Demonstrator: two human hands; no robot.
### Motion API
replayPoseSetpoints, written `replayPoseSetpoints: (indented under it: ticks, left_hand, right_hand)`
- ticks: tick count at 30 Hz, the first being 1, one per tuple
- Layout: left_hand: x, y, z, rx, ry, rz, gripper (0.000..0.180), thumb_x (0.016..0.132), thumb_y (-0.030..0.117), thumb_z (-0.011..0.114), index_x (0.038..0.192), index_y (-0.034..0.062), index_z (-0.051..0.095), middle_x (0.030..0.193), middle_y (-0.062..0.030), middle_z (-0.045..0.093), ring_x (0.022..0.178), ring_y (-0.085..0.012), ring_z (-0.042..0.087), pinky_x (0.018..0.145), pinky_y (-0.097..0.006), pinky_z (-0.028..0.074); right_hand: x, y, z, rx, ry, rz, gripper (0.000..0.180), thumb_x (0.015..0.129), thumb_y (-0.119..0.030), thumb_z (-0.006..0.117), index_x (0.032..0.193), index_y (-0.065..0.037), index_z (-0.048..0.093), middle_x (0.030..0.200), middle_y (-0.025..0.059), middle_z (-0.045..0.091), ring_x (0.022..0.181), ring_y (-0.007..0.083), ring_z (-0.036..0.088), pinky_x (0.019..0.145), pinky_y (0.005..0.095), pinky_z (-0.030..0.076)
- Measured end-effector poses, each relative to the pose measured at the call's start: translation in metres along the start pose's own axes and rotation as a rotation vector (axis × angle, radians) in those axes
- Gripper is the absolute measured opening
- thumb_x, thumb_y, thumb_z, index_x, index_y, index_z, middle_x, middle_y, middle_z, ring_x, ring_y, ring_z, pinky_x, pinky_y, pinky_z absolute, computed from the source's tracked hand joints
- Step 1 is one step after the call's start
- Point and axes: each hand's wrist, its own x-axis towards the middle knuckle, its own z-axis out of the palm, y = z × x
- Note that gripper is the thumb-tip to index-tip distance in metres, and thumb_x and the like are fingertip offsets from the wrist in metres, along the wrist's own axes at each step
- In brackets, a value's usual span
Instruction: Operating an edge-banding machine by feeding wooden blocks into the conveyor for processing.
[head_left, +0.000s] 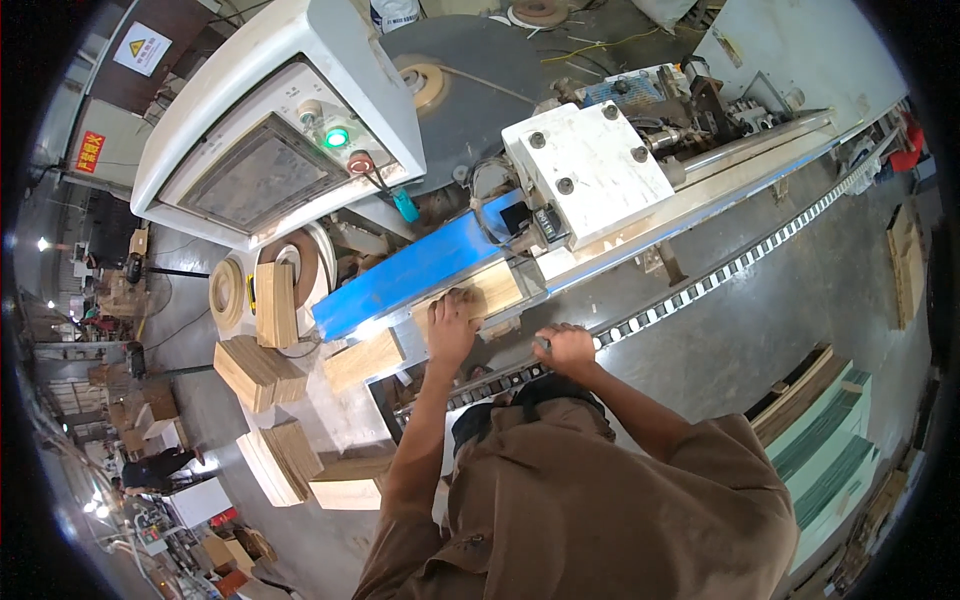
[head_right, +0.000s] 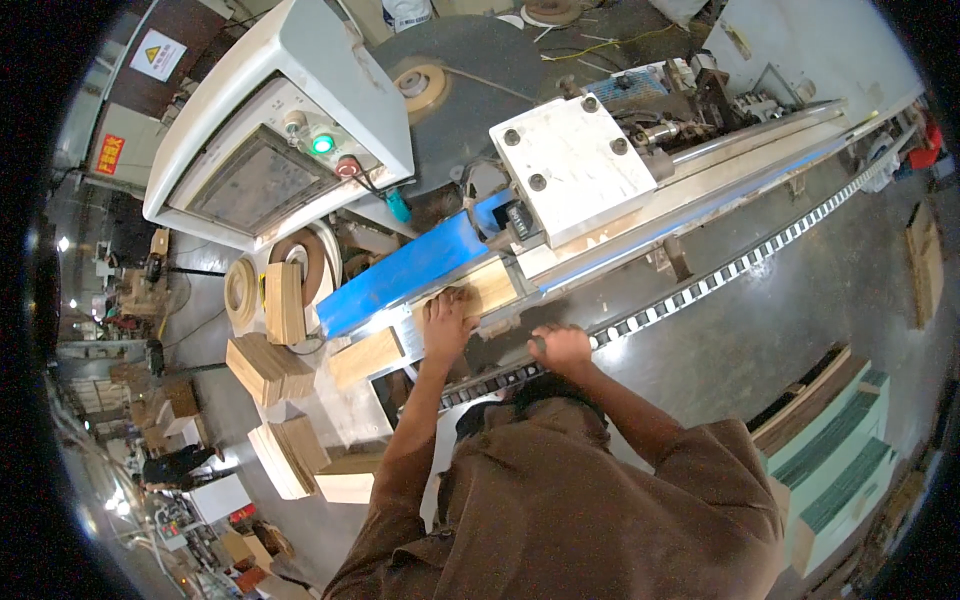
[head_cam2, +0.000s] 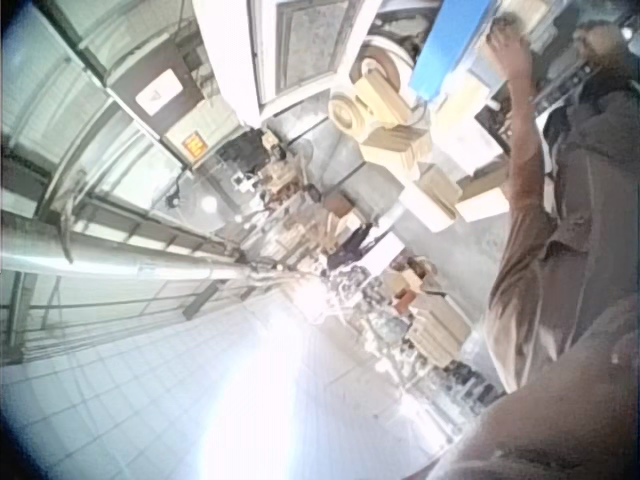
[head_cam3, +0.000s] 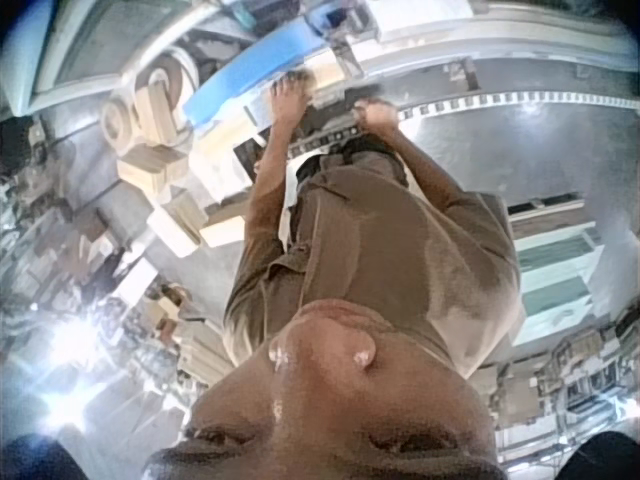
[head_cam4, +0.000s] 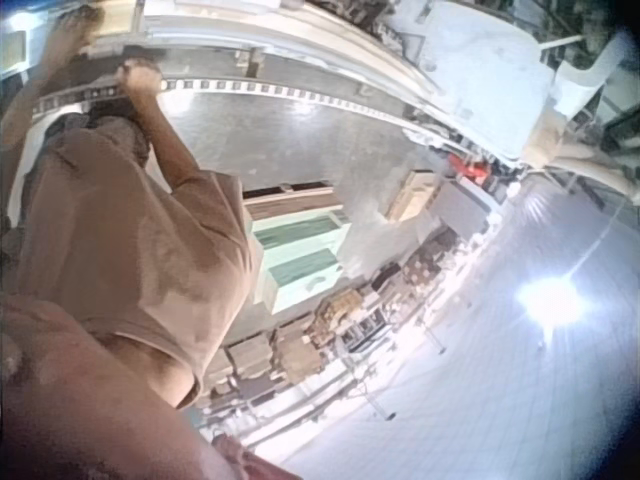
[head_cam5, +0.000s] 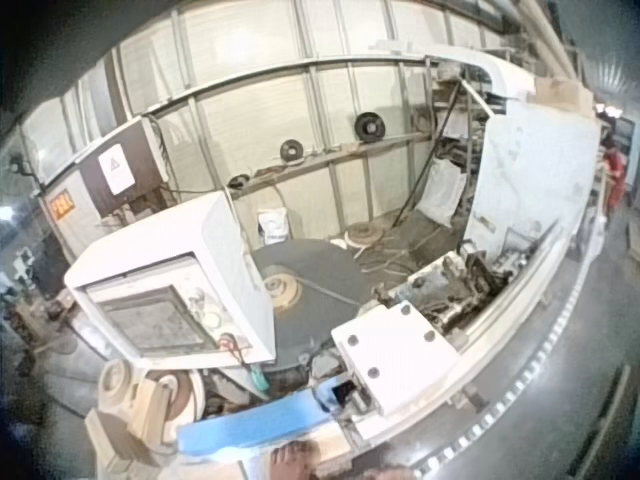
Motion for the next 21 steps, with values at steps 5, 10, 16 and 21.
replayPoseSetpoints:
  ticks: [5,10,16,21]
  left_hand:
    - [-0.007,0.010,0.012,0.084,0.118,-0.006,0.049,0.089,0.029,0.075,0.130,0.0044,0.064,0.137,-0.0186,0.059,0.124,-0.0361,0.056,0.114,-0.052,0.040]
    - [0.003,0.014,-0.005,0.067,-0.036,-0.082,0.054,0.094,0.041,0.072,0.134,0.0055,0.064,0.141,-0.0223,0.058,0.128,-0.0400,0.053,0.114,-0.053,0.038]
    - [-0.021,-0.004,-0.024,-0.050,0.061,-0.167,0.061,0.088,0.040,0.079,0.136,0.0065,0.063,0.132,-0.0205,0.059,0.128,-0.0413,0.053,0.110,-0.054,0.040]
    - [-0.054,-0.034,-0.011,0.038,0.066,-0.305,0.073,0.086,0.040,0.080,0.148,0.0099,0.057,0.127,-0.0211,0.061,0.125,-0.0432,0.056,0.104,-0.055,0.046]
  right_hand:
    - [0.005,-0.007,0.003,0.100,0.110,0.001,0.032,0.095,-0.038,0.066,0.115,-0.016,0.076,0.105,0.0116,0.078,0.087,0.0285,0.076,0.079,0.0425,0.061]
    - [0.029,-0.032,0.029,0.943,0.060,0.251,0.036,0.101,-0.030,0.066,0.130,-0.008,0.068,0.110,0.0112,0.076,0.093,0.0244,0.076,0.080,0.0381,0.061]
    - [0.057,-0.067,0.011,1.758,-0.123,0.576,0.064,0.106,-0.026,0.061,0.156,0.006,0.035,0.144,0.0211,0.057,0.117,0.0364,0.071,0.102,0.0412,0.058]
    - [0.059,-0.066,0.005,1.997,-0.255,0.585,0.072,0.106,-0.018,0.058,0.163,0.004,0.020,0.151,0.0201,0.051,0.126,0.0362,0.067,0.108,0.0435,0.056]
